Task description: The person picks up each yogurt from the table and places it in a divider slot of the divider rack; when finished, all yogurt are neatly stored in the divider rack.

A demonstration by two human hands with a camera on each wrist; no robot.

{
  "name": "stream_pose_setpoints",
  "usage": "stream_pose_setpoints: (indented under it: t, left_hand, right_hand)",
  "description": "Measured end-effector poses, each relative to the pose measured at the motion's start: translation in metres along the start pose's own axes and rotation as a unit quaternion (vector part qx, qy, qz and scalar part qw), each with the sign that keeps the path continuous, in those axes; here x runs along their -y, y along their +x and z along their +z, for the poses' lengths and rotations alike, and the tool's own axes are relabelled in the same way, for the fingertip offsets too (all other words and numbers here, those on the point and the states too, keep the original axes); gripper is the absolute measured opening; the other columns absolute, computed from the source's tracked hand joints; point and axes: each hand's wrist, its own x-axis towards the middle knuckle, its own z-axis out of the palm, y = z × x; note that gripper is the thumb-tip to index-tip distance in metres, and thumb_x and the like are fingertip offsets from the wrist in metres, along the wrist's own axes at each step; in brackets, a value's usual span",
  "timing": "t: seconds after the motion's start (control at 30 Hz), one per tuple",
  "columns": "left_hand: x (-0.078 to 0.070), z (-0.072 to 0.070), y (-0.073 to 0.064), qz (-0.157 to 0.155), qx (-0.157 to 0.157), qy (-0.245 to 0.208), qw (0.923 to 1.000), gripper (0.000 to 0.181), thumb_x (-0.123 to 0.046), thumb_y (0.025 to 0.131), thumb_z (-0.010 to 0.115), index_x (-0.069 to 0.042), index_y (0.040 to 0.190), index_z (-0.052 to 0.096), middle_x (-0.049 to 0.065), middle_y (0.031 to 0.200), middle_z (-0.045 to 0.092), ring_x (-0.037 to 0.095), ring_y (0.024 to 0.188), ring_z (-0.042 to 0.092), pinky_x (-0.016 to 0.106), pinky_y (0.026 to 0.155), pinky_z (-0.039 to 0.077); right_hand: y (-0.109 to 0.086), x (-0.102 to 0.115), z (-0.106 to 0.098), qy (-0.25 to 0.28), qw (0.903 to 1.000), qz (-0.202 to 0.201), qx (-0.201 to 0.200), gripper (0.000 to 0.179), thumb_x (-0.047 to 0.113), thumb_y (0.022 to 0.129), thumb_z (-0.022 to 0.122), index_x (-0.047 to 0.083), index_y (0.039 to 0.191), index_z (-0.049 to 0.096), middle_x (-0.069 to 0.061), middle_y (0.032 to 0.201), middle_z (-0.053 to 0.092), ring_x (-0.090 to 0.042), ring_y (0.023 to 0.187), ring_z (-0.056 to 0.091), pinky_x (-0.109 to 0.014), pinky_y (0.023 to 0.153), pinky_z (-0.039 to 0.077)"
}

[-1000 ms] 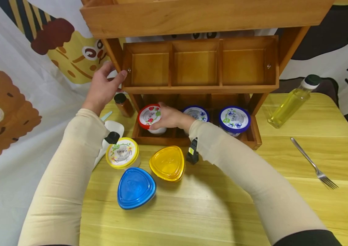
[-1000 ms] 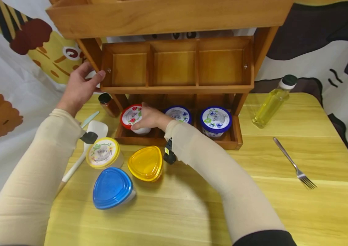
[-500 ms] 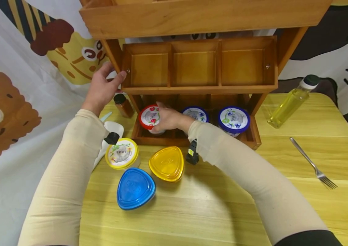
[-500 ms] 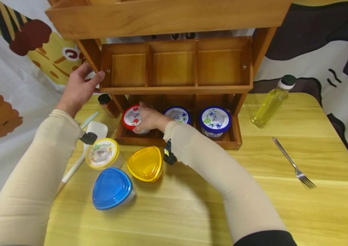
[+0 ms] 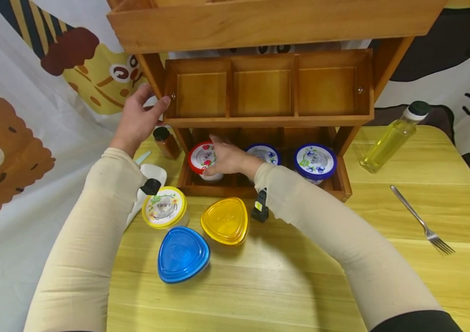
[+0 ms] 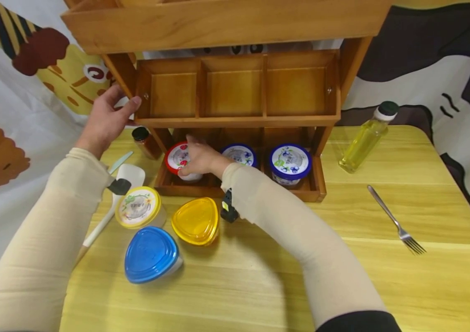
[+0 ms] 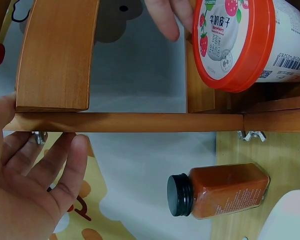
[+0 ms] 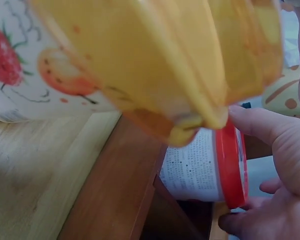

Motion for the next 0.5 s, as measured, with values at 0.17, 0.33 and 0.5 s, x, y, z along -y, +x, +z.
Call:
stream_pose_setpoints:
  t: [0.17, 0.33, 0.5]
  left_hand:
    - [0.001, 0.0, 0.0, -0.001, 0.0, -0.001, 1.0, 0.047, -0.038, 0.099, 0.055, -0.022, 0.143, 0.047, 0.0, 0.155, 0.039, 0.028, 0.127, 0.056, 0.017, 0.072, 0.056]
    - [0.002, 0.0, 0.0, -0.002, 0.0, -0.002, 1.0, 0.047, -0.038, 0.099, 0.055, -0.022, 0.143, 0.047, 0.0, 0.155, 0.04, 0.027, 0.127, 0.057, 0.02, 0.074, 0.057]
    - [0.001, 0.0, 0.001, -0.002, 0.001, 0.002, 1.0, 0.047, -0.039, 0.099, 0.055, -0.023, 0.143, 0.046, -0.001, 0.155, 0.04, 0.026, 0.127, 0.056, 0.022, 0.076, 0.057]
  right_hand:
    - [-0.007, 0.002, -0.001, -0.004, 0.9997, -0.016, -0.021, 0.104, 0.045, 0.084, 0.075, 0.007, 0.158, 0.012, -0.013, 0.164, 0.018, -0.03, 0.151, 0.021, -0.039, 0.123, 0.024]
    - [-0.021, 0.001, -0.007, 0.024, 0.9977, -0.042, -0.048, 0.097, 0.052, 0.084, 0.072, 0.013, 0.157, 0.022, -0.01, 0.162, 0.026, -0.027, 0.147, 0.029, -0.042, 0.121, 0.029]
    - [-0.041, -0.001, -0.017, 0.041, 0.9953, -0.055, -0.068, 0.095, 0.058, 0.083, 0.069, 0.018, 0.157, 0.025, -0.004, 0.161, 0.03, -0.025, 0.146, 0.032, -0.045, 0.119, 0.032]
